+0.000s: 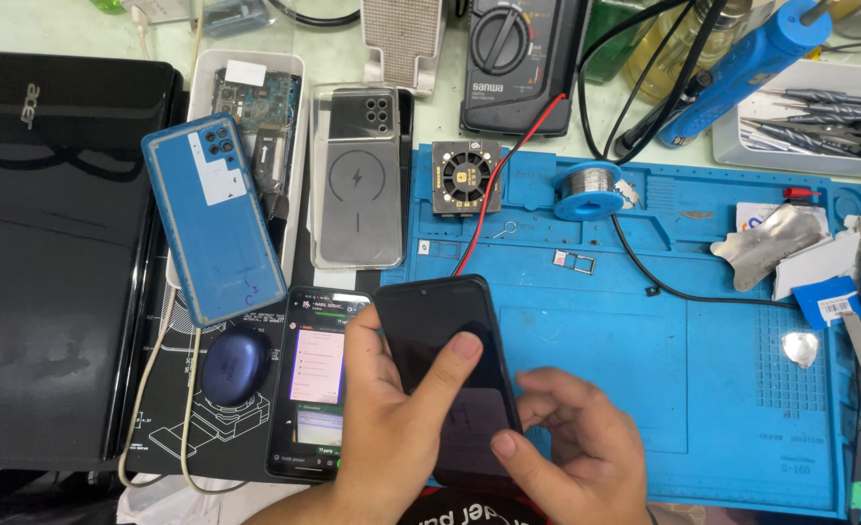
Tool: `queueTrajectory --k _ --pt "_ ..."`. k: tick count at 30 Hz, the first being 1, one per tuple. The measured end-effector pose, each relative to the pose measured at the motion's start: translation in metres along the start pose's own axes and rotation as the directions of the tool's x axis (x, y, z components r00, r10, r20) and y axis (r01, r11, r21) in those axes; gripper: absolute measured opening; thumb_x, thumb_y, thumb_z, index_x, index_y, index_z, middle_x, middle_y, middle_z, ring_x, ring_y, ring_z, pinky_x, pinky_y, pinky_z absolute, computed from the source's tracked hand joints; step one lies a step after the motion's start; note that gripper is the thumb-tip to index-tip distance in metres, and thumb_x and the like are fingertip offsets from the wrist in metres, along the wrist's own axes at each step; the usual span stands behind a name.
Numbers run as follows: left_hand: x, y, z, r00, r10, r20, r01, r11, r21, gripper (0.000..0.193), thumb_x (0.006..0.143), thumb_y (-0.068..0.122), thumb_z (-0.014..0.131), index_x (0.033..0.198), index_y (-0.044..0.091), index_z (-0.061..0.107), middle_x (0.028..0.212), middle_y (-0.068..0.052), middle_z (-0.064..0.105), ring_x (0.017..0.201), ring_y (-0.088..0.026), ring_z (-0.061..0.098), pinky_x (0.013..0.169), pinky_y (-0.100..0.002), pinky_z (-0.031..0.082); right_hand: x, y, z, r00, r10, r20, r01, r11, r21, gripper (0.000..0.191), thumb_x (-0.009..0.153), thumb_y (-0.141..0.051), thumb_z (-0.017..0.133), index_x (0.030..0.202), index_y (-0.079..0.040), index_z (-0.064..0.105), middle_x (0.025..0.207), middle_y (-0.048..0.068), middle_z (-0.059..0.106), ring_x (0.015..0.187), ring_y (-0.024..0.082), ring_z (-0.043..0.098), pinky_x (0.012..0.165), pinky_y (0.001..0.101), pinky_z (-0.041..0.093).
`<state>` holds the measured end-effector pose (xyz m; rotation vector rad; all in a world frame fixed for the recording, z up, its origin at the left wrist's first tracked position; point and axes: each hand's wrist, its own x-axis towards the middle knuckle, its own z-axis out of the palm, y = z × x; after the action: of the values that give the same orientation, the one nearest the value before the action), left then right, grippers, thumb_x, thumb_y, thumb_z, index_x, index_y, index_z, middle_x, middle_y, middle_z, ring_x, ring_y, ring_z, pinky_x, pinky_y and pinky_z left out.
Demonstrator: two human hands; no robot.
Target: The person reassembles a disassembled smartphone by connecting internal ribbon cables, seating the battery, and closing the back cover. They then power on the device, test the touchscreen, and insert a SIM card into the tray.
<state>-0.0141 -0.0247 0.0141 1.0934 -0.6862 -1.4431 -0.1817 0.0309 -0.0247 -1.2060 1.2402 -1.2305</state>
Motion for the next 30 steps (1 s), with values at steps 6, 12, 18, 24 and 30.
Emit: queueTrajectory --k 6,12,18,24,30 --pt "0.006 0.0 -0.009 0.999 -0.041 -0.028 0.037 0.99 -0.133 0.049 0.092 0.01 0.071 0.131 0.002 0.043 0.118 -0.01 0.063 0.106 -0.014 0.059 0.093 -0.031 0.05 0.009 -0.019 -0.003 0.958 -0.232 0.167 0.273 0.918 -0.288 0.027 0.072 -0.018 0.087 0.08 -0.003 0.066 0.076 0.008 0.069 0.066 0.015 0.067 0.06 0.0281 0.054" --pt "0.004 0.0 -0.01 0.995 -0.088 0.043 0.093 0.983 -0.158 0.044 0.093 0.008 0.07 0.128 0.002 0.043 0.115 -0.01 0.064 0.102 -0.013 0.061 0.086 -0.029 0.052 0.026 -0.034 -0.005 0.893 -0.241 0.38 0.39 0.836 -0.386 0.043 0.077 -0.025 0.084 0.058 -0.008 0.05 0.054 0.008 0.049 0.048 0.024 0.049 0.047 0.0387 0.035" --pt "0.001 -0.001 -0.004 0.998 -0.061 0.017 0.062 0.996 -0.062 0.044 0.091 0.008 0.072 0.127 0.001 0.046 0.112 -0.009 0.066 0.097 -0.011 0.063 0.082 -0.028 0.055 0.028 -0.04 0.0 0.839 -0.351 0.416 0.521 0.739 -0.427 0.036 0.085 -0.018 0.073 0.062 -0.008 0.048 0.058 0.009 0.047 0.051 0.028 0.047 0.05 0.0422 0.036" --pt "0.001 0.004 -0.001 0.995 -0.103 -0.002 0.103 0.995 0.011 0.044 0.09 0.011 0.074 0.125 0.001 0.049 0.111 -0.009 0.066 0.097 -0.011 0.064 0.082 -0.028 0.056 0.027 -0.038 0.0 0.851 -0.334 0.405 0.497 0.762 -0.415 0.036 0.085 -0.014 0.072 0.06 -0.009 0.047 0.056 0.009 0.047 0.048 0.028 0.046 0.049 0.0432 0.035" --pt "0.003 0.007 -0.003 0.995 -0.097 -0.017 0.098 0.995 0.033 0.044 0.089 0.011 0.074 0.123 0.001 0.047 0.111 -0.009 0.067 0.098 -0.011 0.064 0.084 -0.028 0.056 0.03 -0.037 -0.002 0.863 -0.28 0.421 0.444 0.819 -0.364 0.041 0.082 -0.018 0.077 0.059 -0.007 0.044 0.054 0.009 0.045 0.048 0.028 0.046 0.048 0.0416 0.033"
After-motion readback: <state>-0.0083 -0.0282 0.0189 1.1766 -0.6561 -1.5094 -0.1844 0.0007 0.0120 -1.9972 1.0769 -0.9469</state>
